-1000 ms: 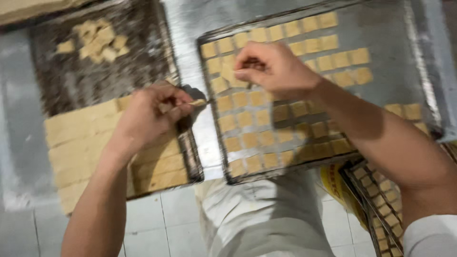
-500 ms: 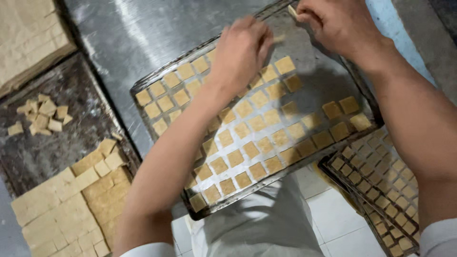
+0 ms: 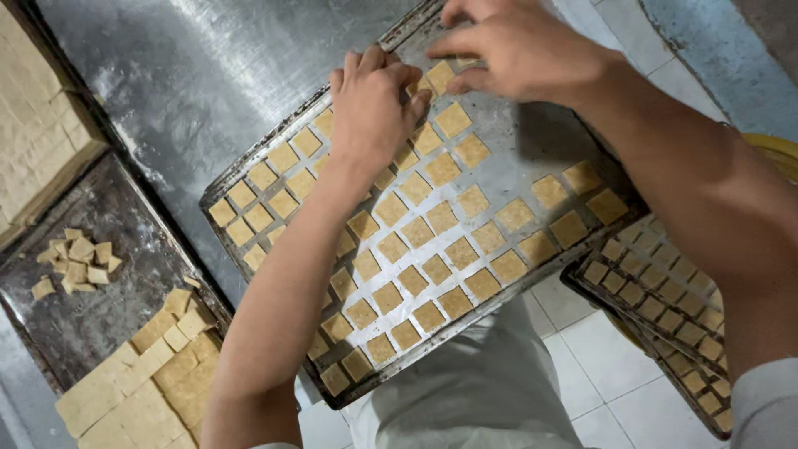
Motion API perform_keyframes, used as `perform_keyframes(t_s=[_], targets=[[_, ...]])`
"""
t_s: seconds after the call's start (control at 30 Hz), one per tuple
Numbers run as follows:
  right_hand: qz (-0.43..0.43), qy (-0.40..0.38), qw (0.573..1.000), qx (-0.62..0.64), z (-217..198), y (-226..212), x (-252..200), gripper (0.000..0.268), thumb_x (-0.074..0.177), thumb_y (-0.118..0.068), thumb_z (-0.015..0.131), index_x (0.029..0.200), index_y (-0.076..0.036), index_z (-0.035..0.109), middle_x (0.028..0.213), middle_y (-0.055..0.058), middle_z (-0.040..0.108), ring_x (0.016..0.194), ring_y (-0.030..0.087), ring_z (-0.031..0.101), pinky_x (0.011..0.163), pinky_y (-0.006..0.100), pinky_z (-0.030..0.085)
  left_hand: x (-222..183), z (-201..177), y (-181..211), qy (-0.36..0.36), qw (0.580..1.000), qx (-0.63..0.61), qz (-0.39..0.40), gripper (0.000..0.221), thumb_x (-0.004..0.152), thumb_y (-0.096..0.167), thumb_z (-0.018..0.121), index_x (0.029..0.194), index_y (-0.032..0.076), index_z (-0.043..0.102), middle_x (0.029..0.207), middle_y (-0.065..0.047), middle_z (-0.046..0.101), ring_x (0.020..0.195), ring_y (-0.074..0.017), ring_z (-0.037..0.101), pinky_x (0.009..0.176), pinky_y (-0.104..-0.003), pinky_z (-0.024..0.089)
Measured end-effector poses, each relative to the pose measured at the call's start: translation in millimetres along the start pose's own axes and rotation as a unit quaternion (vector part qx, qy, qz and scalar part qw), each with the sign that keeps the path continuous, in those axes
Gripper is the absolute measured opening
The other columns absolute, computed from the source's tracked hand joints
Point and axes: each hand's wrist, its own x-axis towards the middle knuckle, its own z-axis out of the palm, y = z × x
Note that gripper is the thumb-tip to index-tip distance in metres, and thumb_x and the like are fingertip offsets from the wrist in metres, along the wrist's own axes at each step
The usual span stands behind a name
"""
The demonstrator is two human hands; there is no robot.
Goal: The person picks up square pieces of cut dough from a tray by hand and places them onto a metal baking sheet in rows.
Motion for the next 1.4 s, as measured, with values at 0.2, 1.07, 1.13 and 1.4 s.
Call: perform_keyframes(t_s=[0.2,1.07,1.13,1.4], targets=[[0.048,-0.026,0.998,0.044,8,0,-1,0.055,0.088,-0.031,0.080,0.135,-0.004,0.068,0.141,0.019,0.060,0.128,0.035,0.057,0.104,0.048,0.046,-8,-3,-1,-0.019,0.999,0.019,-0.023,0.020,0.087,0.029,0.081,0.100,0.013,0.080,0.108,-0.007,0.066,0.109,-0.0310,0.054,0.097,-0.047,0.039],[0.232,-0.126,0.960,-0.091,-19,32,-26,0.048,0.098,-0.038,0.072,0.139,-0.013,0.068,0.111,0.017,0.074,0.089,0.033,0.071,0.080,0.051,0.055,12,30,29,0.029,0.999,0.011,-0.042,0.039,0.072,0.036,0.087,0.104,0.016,0.081,0.125,-0.010,0.058,0.125,-0.0357,0.046,0.106,-0.054,0.036],[0.174,-0.109,0.976,-0.069,-20,36,-23,0.051,0.098,-0.035,0.073,0.142,-0.010,0.067,0.119,0.017,0.073,0.099,0.033,0.070,0.085,0.050,0.055,12,20,31,0.004,0.997,-0.013,-0.080,0.039,0.074,0.036,0.087,0.107,0.017,0.080,0.128,-0.010,0.058,0.127,-0.0366,0.045,0.106,-0.054,0.038],[-0.048,-0.024,0.994,-0.099,13,-1,46,0.046,0.094,-0.029,0.075,0.134,-0.006,0.070,0.127,0.017,0.068,0.117,0.032,0.066,0.099,0.046,0.053,-66,-40,-25,0.135,0.989,0.056,-0.034,0.050,0.078,0.042,0.080,0.117,0.013,0.074,0.130,-0.014,0.056,0.130,-0.0375,0.047,0.110,-0.057,0.036]])
